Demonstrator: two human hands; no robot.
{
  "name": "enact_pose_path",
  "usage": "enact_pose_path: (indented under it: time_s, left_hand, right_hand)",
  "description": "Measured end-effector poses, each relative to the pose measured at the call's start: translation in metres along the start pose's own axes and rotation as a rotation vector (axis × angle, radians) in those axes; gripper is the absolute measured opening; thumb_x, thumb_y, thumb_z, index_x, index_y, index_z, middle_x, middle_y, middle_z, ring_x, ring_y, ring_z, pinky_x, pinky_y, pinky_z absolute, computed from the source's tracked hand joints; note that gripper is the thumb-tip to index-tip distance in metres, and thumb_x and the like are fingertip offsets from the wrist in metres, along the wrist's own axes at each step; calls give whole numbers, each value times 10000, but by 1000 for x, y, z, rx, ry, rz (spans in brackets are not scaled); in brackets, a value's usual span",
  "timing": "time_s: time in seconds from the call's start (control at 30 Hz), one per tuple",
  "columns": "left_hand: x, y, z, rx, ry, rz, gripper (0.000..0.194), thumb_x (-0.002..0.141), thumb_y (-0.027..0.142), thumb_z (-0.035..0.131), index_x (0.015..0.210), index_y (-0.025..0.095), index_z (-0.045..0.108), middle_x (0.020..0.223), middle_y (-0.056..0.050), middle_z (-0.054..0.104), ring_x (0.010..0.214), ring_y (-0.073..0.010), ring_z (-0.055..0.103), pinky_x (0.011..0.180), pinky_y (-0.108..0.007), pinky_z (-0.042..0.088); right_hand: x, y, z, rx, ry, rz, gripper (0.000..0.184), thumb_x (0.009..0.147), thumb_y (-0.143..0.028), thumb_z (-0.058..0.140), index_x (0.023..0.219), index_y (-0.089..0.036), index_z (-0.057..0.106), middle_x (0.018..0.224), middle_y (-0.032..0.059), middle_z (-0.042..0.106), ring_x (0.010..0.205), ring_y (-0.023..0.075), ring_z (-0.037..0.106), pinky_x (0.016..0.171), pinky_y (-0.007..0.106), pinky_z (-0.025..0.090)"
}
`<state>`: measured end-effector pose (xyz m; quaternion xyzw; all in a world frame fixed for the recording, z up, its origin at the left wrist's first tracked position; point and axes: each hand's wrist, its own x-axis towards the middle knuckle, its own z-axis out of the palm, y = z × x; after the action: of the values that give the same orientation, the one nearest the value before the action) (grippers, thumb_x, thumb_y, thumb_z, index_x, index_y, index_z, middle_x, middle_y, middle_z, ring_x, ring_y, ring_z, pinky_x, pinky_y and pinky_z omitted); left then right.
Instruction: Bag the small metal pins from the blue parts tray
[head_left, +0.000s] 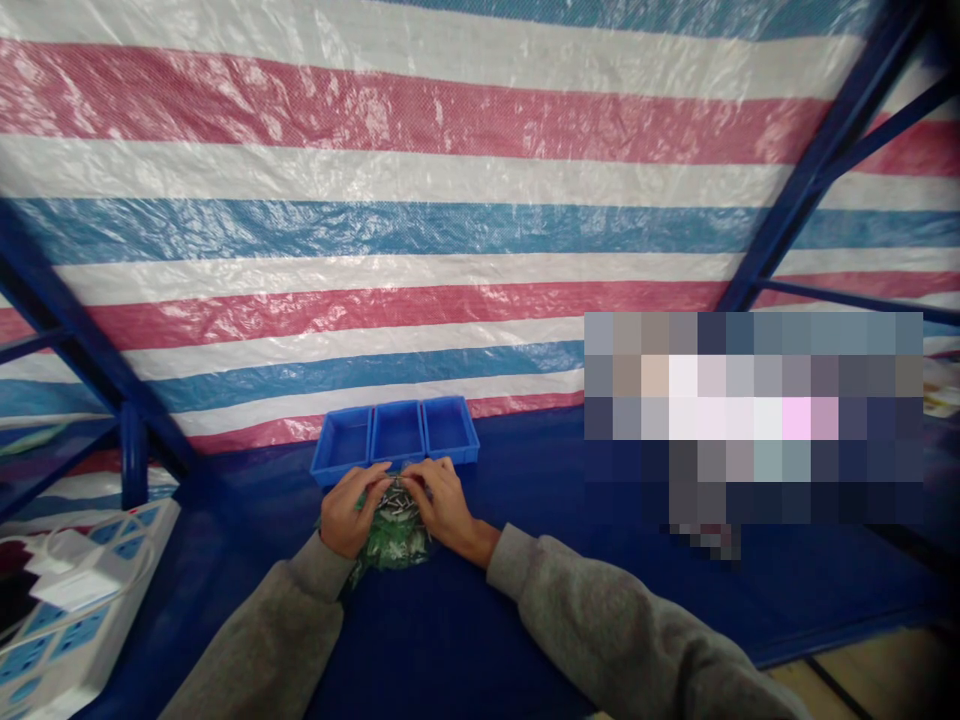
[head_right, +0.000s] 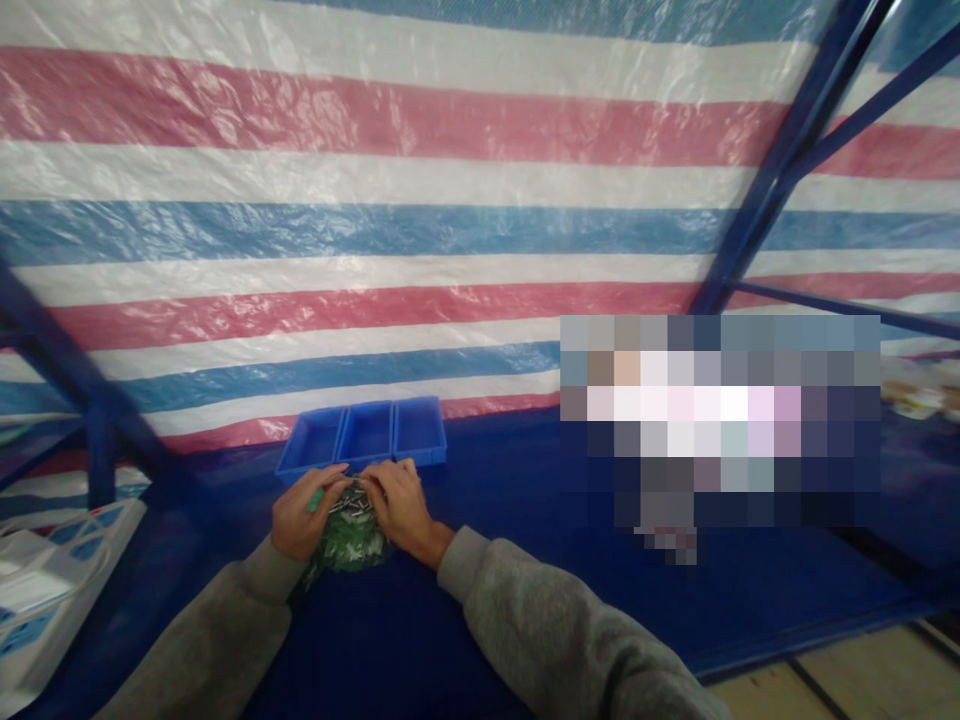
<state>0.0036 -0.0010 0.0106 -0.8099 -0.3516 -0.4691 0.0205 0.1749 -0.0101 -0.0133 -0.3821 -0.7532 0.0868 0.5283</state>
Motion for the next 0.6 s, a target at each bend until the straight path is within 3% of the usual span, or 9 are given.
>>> enact_pose_path:
  time_s: [0.23,0.47,0.6]
  left_hand:
    - [2,-1,-1,5,39,71,96,817,187,571,833,174,665,782,-33,690,744,-158,605,754,-315,489]
    - [3,2,-2,-55,53,-6,32,785,204,610,787,186,636,743,-28,653,743,-160,594,740,-312,484]
    - [3,3,-2,-56,74,-96,63,828,223,542,809,172,574,910,-60,658,887,-177,607,824,-332,472]
  right_hand:
    - [1,-1,-1,-9,-7,5,135,914,-239,446,933,-206,576,860,24,638,758,148,538,767,312,338]
    - [1,0,1,-31,1,15,117,905,-252,474,904,-200,579,830,11,635,748,137,533,763,308,322]
    - [1,-1,-1,-38,15,29,128,913,-222,446,915,-191,570,849,15,636,765,139,535,769,306,312]
